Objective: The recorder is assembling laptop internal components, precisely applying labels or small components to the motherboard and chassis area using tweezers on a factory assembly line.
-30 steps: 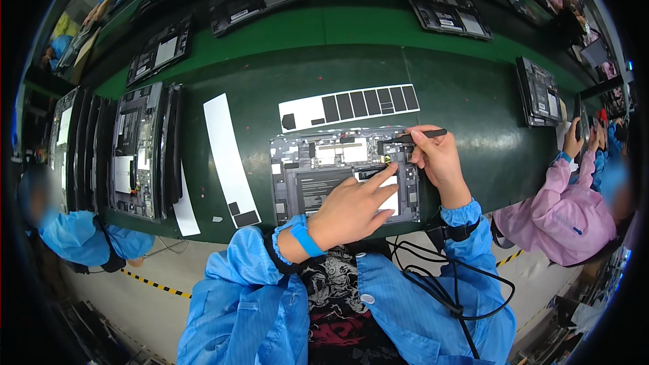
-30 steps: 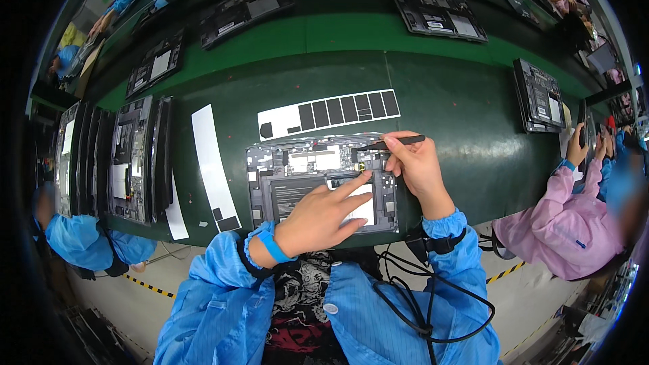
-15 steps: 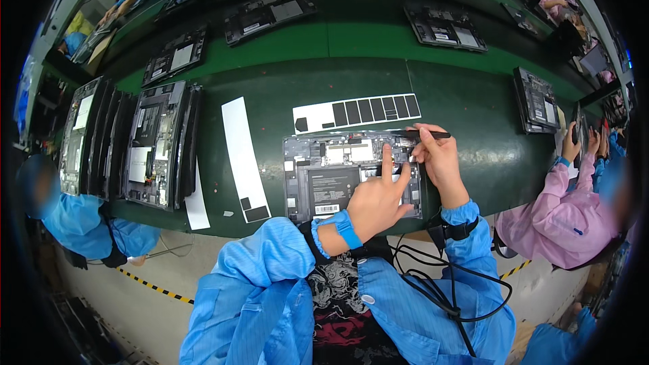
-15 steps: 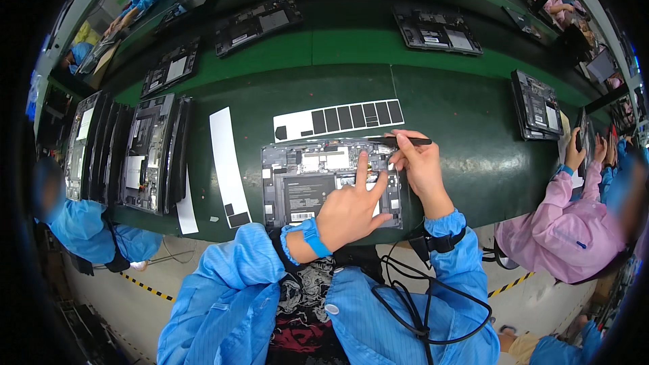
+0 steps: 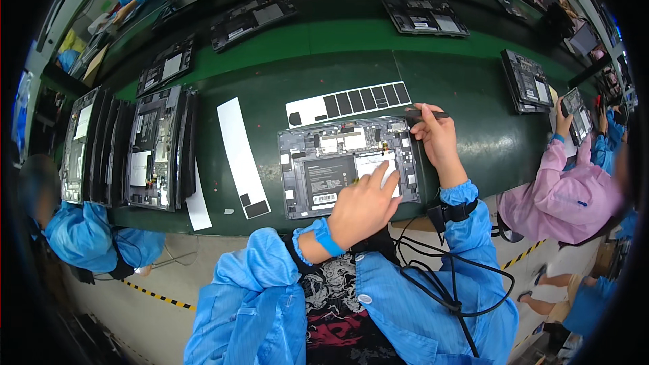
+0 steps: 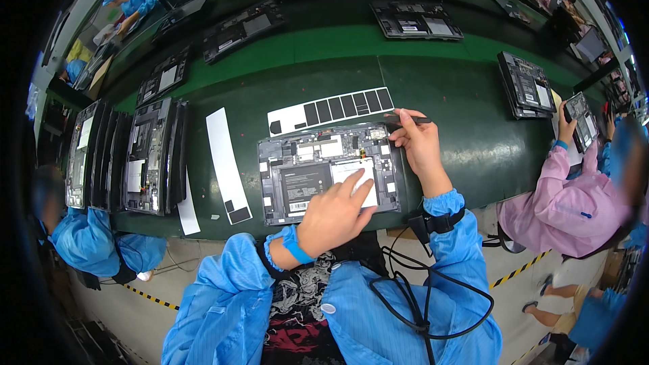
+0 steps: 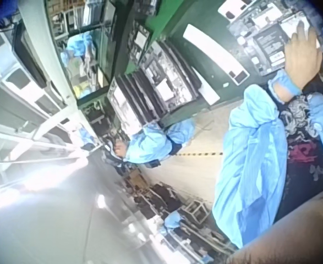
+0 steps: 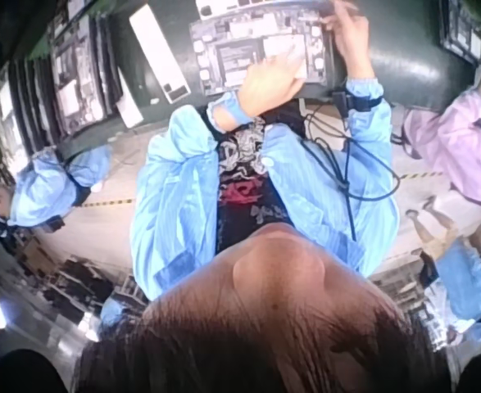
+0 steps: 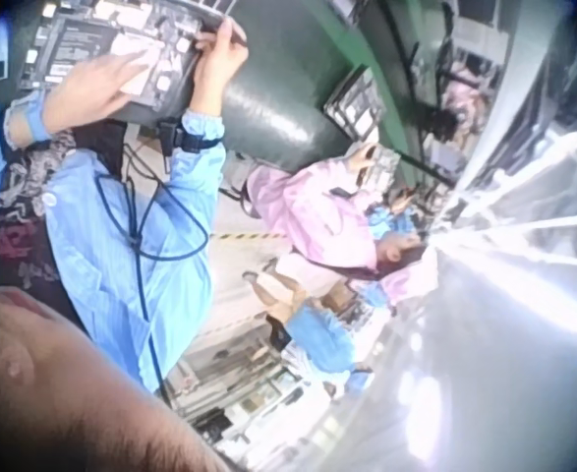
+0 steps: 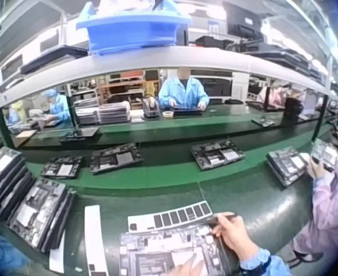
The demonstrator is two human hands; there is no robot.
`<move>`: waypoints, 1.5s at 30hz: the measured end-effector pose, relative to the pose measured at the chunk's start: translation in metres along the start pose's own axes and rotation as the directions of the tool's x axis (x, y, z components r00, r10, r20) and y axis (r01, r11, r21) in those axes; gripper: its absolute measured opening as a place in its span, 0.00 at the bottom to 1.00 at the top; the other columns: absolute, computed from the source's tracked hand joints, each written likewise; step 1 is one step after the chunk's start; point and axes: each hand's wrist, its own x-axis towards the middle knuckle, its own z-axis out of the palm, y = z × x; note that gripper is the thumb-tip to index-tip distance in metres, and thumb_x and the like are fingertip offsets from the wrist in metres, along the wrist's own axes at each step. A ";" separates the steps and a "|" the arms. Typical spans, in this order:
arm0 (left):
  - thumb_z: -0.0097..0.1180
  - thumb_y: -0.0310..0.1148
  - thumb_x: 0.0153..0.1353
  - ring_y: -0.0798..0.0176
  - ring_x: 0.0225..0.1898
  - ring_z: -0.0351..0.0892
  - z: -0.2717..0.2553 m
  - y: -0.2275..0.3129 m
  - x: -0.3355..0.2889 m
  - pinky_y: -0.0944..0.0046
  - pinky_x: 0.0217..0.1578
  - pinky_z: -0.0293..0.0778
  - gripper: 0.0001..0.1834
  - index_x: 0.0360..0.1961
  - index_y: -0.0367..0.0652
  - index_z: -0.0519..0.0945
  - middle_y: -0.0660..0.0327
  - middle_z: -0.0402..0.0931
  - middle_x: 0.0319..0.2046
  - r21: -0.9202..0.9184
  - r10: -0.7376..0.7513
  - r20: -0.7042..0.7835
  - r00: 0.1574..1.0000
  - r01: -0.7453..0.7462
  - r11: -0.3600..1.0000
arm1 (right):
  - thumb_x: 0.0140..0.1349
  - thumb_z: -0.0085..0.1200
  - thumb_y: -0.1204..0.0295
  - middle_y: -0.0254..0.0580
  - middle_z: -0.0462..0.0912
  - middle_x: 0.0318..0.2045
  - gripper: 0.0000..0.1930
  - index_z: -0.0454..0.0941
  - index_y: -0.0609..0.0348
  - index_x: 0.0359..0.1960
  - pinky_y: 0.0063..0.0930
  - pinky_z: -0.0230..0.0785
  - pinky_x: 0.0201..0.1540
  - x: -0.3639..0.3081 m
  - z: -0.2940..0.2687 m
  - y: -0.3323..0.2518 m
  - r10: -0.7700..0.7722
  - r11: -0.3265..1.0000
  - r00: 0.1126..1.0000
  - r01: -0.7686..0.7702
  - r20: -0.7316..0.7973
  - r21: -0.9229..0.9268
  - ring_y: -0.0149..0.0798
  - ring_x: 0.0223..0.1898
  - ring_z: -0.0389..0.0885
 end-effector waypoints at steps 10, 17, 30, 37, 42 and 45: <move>0.57 0.54 0.55 0.44 0.61 0.61 0.009 -0.032 0.022 0.49 0.56 0.60 0.38 0.63 0.44 0.66 0.47 0.63 0.62 0.195 0.070 -0.079 0.994 -0.054 0.979 | 0.66 0.53 0.64 0.41 0.82 0.29 0.16 0.76 0.67 0.46 0.19 0.67 0.25 0.000 -0.002 0.005 -0.038 0.999 0.995 0.035 -0.094 -0.037 0.29 0.25 0.78; 0.58 0.36 0.57 0.42 0.62 0.62 -0.065 -0.044 -0.038 0.52 0.62 0.57 0.33 0.61 0.34 0.63 0.46 0.67 0.58 -0.060 -0.142 -0.261 0.955 0.130 0.990 | 0.70 0.44 0.65 0.47 0.83 0.36 0.16 0.72 0.67 0.49 0.25 0.69 0.45 -0.062 -0.013 0.005 -0.188 0.942 0.978 0.154 -0.088 -0.296 0.37 0.38 0.81; 0.54 0.30 0.62 0.56 0.62 0.63 -0.090 -0.071 -0.046 0.56 0.60 0.62 0.30 0.64 0.38 0.61 0.53 0.63 0.61 -0.924 -0.500 0.009 0.866 0.198 0.327 | 0.65 0.48 0.79 0.48 0.70 0.57 0.21 0.64 0.65 0.61 0.31 0.61 0.61 -0.059 0.013 -0.010 -0.207 0.977 0.961 0.211 -0.181 0.001 0.37 0.58 0.69; 0.56 0.36 0.60 0.52 0.64 0.60 -0.126 -0.259 0.121 0.48 0.58 0.61 0.31 0.63 0.39 0.63 0.52 0.58 0.64 -0.994 -0.921 -0.033 0.388 0.082 0.070 | 0.67 0.45 0.78 0.42 0.76 0.46 0.16 0.67 0.58 0.56 0.30 0.75 0.45 0.030 -0.002 -0.059 -0.278 0.929 0.902 0.339 -0.329 0.146 0.35 0.44 0.79; 0.54 0.41 0.60 0.51 0.46 0.74 -0.110 -0.414 0.175 0.49 0.53 0.67 0.27 0.57 0.38 0.67 0.48 0.74 0.43 -0.998 -0.976 0.041 0.212 -0.035 -0.050 | 0.66 0.47 0.80 0.44 0.74 0.49 0.18 0.65 0.59 0.58 0.32 0.74 0.49 0.026 -0.015 -0.044 -0.360 0.895 0.851 0.430 -0.382 0.114 0.37 0.48 0.77; 0.55 0.42 0.59 0.43 0.50 0.75 -0.143 -0.534 0.151 0.47 0.49 0.72 0.32 0.61 0.38 0.64 0.45 0.76 0.48 -0.985 -0.997 -0.069 0.043 0.155 0.075 | 0.66 0.47 0.80 0.46 0.73 0.52 0.18 0.65 0.61 0.57 0.30 0.71 0.54 0.018 0.004 -0.025 -0.375 0.902 0.879 0.419 -0.293 0.102 0.37 0.51 0.75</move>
